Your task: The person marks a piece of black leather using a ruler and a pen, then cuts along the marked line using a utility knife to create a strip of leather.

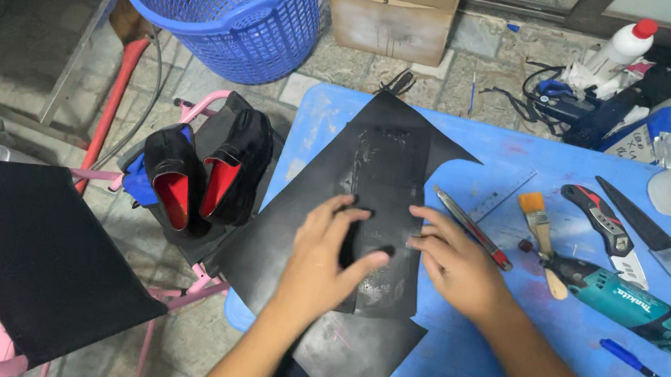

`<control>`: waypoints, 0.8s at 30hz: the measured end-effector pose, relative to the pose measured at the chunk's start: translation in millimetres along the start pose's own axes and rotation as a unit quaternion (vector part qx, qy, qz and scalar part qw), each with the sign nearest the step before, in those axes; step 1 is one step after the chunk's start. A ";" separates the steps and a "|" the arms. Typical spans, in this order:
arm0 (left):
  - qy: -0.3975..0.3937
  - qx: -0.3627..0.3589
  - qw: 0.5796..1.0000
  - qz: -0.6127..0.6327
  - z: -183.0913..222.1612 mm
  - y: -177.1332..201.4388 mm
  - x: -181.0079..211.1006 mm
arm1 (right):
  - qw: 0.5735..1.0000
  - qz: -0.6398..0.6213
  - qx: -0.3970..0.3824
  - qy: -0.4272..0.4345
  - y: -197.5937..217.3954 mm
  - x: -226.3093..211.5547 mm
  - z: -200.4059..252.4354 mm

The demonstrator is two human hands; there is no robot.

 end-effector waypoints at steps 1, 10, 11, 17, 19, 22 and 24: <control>-0.023 -0.013 1.000 -0.013 1.5 -11.2 7.3 | 0.999 0.040 -0.014 0.007 3.8 1.2 1.6; 0.078 -0.012 0.978 -0.196 8.6 -17.4 -2.6 | 0.981 0.187 0.034 -0.031 34.4 21.2 -11.6; 0.114 -0.035 0.973 -0.196 11.9 -22.0 -5.0 | 0.981 0.188 0.031 -0.046 35.4 25.4 -10.0; 0.173 -0.008 0.976 -0.130 7.4 -18.5 -8.5 | 0.984 0.112 0.062 -0.123 41.8 45.4 7.9; 0.253 -0.053 0.966 -0.005 10.7 -28.1 -26.4 | 0.976 0.054 0.058 -0.201 42.7 62.8 17.2; 0.222 -0.054 0.946 0.230 -1.3 -30.3 -19.4 | 0.984 0.003 0.063 -0.169 41.6 53.9 18.4; 0.198 -0.046 0.918 0.342 -9.0 -26.4 -12.2 | 0.960 -0.077 0.047 -0.264 32.7 58.2 28.6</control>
Point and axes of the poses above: each hand's wrist, its own z-axis away from the middle knuckle, its own y-axis out of the back of the hand, x = y × z, the point moved 10 cm from there along -z, towards the middle knuckle, and after that the axes turned 15 degrees about x, right-handed, at the moved point
